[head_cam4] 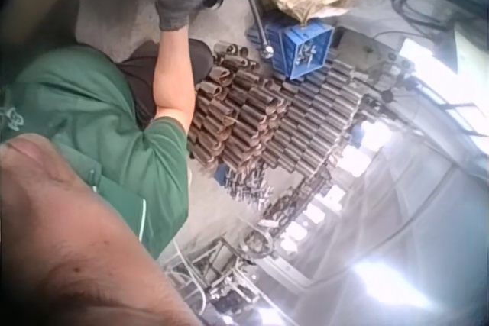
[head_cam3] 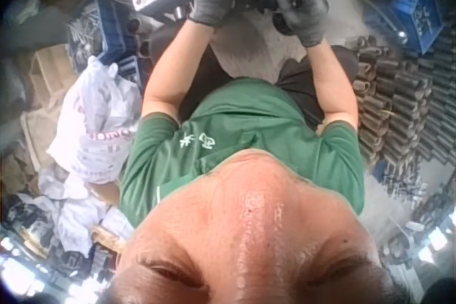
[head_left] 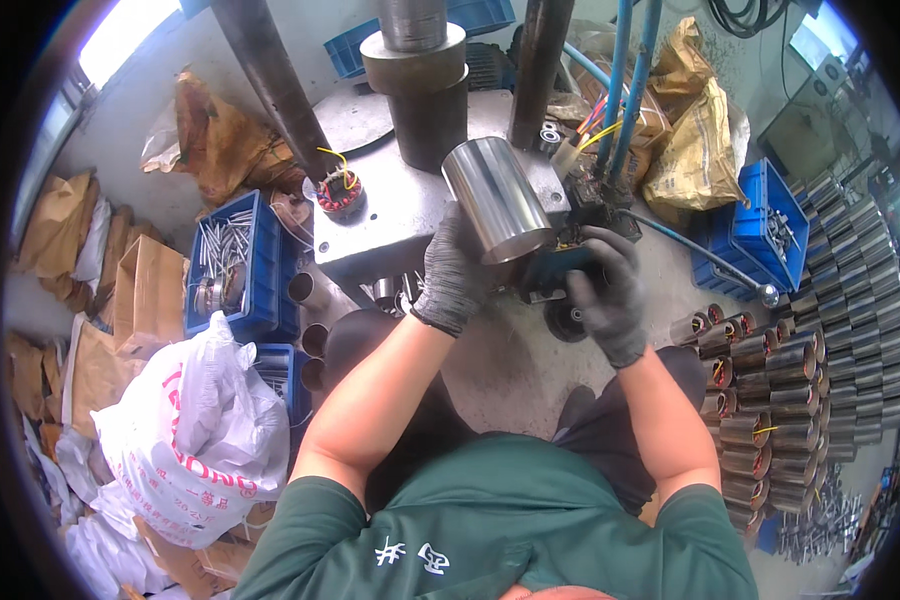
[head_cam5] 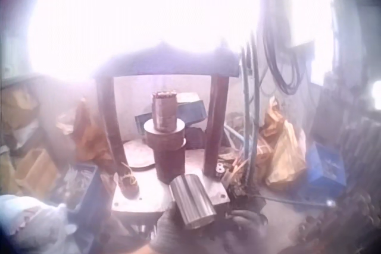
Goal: Assembling electrical motor components and pressing them into metal housings using a hydraulic press.
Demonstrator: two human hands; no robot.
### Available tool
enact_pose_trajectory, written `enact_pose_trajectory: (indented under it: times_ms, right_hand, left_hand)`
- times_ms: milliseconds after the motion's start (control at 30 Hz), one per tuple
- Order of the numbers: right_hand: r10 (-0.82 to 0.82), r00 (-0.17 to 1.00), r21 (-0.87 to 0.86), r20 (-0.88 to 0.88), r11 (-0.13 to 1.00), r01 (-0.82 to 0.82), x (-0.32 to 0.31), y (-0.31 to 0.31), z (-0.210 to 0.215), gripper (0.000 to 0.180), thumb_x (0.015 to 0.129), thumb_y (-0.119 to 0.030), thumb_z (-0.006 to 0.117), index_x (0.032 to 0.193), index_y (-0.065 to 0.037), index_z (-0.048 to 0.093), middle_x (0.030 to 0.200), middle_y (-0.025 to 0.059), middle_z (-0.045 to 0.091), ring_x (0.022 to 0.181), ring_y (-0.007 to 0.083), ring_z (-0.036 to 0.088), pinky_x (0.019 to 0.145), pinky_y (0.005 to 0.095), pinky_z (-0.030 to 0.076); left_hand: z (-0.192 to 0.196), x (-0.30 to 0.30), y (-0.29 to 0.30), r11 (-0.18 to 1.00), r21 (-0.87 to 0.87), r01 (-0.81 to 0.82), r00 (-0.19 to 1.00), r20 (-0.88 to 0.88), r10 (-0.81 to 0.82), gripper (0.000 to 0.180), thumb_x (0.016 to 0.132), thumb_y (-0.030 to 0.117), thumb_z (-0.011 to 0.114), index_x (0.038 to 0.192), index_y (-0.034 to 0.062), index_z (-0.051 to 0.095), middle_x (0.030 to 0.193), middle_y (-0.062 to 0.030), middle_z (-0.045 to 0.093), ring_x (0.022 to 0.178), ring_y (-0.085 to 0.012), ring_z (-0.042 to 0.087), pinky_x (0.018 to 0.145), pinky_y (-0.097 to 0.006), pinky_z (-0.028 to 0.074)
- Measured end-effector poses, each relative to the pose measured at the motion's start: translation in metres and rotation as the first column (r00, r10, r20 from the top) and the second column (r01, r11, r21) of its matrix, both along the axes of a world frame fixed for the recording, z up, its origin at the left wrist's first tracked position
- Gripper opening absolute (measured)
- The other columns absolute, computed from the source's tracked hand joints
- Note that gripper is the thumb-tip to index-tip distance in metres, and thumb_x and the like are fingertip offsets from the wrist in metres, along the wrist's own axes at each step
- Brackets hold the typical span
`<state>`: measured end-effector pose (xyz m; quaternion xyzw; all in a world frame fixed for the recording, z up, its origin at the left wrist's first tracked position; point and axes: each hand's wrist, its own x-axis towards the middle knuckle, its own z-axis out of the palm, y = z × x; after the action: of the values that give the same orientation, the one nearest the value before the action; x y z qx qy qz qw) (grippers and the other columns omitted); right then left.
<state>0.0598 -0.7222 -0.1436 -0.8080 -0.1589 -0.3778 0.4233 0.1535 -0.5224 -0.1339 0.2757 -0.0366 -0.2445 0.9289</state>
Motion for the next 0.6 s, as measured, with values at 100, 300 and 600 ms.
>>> enact_pose_trajectory:
  times_ms: [100, 300, 600]
  right_hand:
    - [-0.11, 0.95, -0.199, 0.292, 0.965, 0.173, -0.026, -0.022, 0.054, 0.033, 0.086, 0.004, 0.068, 0.117, -0.001, 0.062, 0.124, 0.0179, 0.065, 0.117, 0.0338, 0.063, 0.104, 0.0436, 0.049]
    - [-0.512, 0.697, 0.015, 0.502, 0.811, 0.585, -0.088, -0.097, 0.08, 0.025, 0.098, 0.006, 0.057, 0.122, 0.001, 0.062, 0.127, 0.0176, 0.065, 0.119, 0.0303, 0.063, 0.111, 0.0449, 0.047]
    - [-0.488, 0.814, 0.235, 0.316, 0.871, 0.431, -0.018, -0.148, 0.056, 0.029, 0.107, -0.004, 0.052, 0.135, 0.0, 0.046, 0.116, 0.0158, 0.064, 0.096, 0.0205, 0.068, 0.088, 0.0342, 0.058]
  left_hand:
    - [0.012, -0.002, 0.011, 0.978, -0.207, 0.033, 0.988, -0.138, -0.062, 0.078, 0.104, 0.063, 0.027, 0.152, 0.0025, 0.037, 0.141, -0.0215, 0.054, 0.126, -0.0306, 0.061, 0.108, -0.045, 0.052]
    - [0.009, 0.002, 0.027, 0.959, -0.262, 0.104, 0.995, 0.033, -0.099, 0.095, 0.092, 0.078, 0.043, 0.152, 0.0048, 0.037, 0.134, -0.0203, 0.058, 0.124, -0.0301, 0.062, 0.107, -0.048, 0.053]
    - [0.011, 0.004, 0.037, 0.918, -0.377, 0.123, 0.989, -0.029, -0.145, 0.1, 0.084, 0.079, 0.06, 0.15, 0.0072, 0.039, 0.139, -0.0177, 0.054, 0.127, -0.0327, 0.056, 0.111, -0.049, 0.047]
